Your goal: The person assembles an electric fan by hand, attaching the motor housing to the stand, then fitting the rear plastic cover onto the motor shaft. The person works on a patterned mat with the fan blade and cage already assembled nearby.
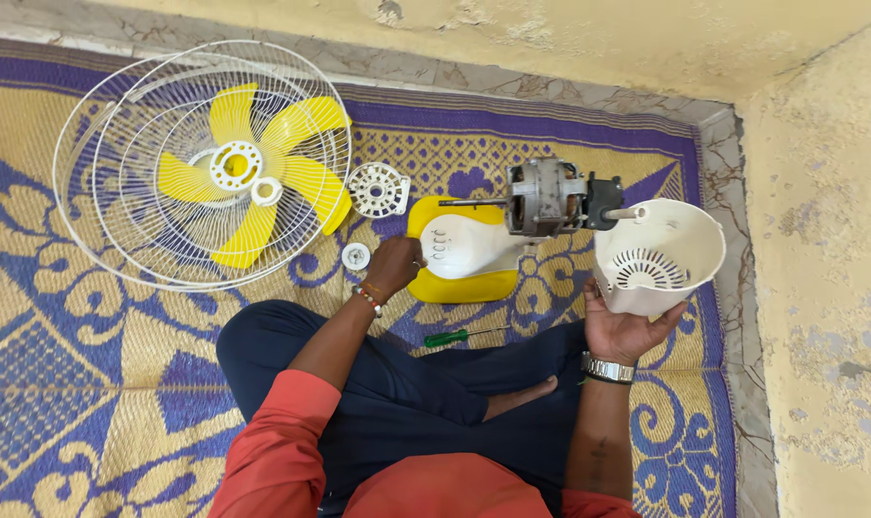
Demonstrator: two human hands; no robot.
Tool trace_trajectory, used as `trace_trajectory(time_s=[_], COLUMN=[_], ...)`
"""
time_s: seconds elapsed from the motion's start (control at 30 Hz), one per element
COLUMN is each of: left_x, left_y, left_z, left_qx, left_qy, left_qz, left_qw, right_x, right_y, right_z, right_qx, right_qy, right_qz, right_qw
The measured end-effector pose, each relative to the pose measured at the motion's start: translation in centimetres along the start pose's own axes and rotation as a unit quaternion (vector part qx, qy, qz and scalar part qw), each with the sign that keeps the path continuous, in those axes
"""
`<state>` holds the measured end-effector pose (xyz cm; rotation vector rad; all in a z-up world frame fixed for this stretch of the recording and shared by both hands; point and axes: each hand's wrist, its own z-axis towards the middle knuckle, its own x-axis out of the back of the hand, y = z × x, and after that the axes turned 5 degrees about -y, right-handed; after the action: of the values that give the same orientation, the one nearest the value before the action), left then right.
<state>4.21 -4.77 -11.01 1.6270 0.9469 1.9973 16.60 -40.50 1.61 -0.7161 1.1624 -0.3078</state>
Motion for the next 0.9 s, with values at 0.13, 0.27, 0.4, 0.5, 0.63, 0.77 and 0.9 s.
trace_trajectory(time_s=[0.13, 0.27, 0.4, 0.5, 0.63, 0.77, 0.9], left_x=[0.2, 0.3, 0.3, 0.3, 0.4, 0.5, 0.5], left_y=[0.2, 0.3, 0.2, 0.1, 0.2, 0.3, 0.4], left_z=[0.0, 0.1, 0.1, -0.1, -0.3, -0.2, -0.2], left_qx=[0.007, 0.013, 0.009, -0.002, -0.007, 0.014, 0.014], left_qy=[-0.006, -0.012, -0.007, 0.002, 0.007, -0.007, -0.005], left_qz=[0.012, 0.010, 0.014, 0.013, 0.009, 0.006, 0.005], left_qw=[1.000, 1.000, 1.000, 1.000, 1.000, 1.000, 1.000], right_x=[-1.5, -2.2, -1.0, 0.5, 1.0, -0.6, -3.0], right_y=[-2.3, -4.5, -5.9, -7.0, -8.1, -8.7, -8.7], right_z=[0.5, 2.1, 3.8, 4.8, 5.7, 6.3, 6.7], right_qx=[0.032, 0.083, 0.143, 0.138, 0.137, 0.156, 0.158], right_qy=[-0.015, -0.007, -0.034, -0.059, -0.078, -0.125, -0.125], right_qz=[-0.041, -0.095, -0.157, -0.171, -0.191, -0.265, -0.290], right_qw=[0.999, 0.992, 0.977, 0.974, 0.969, 0.943, 0.936])
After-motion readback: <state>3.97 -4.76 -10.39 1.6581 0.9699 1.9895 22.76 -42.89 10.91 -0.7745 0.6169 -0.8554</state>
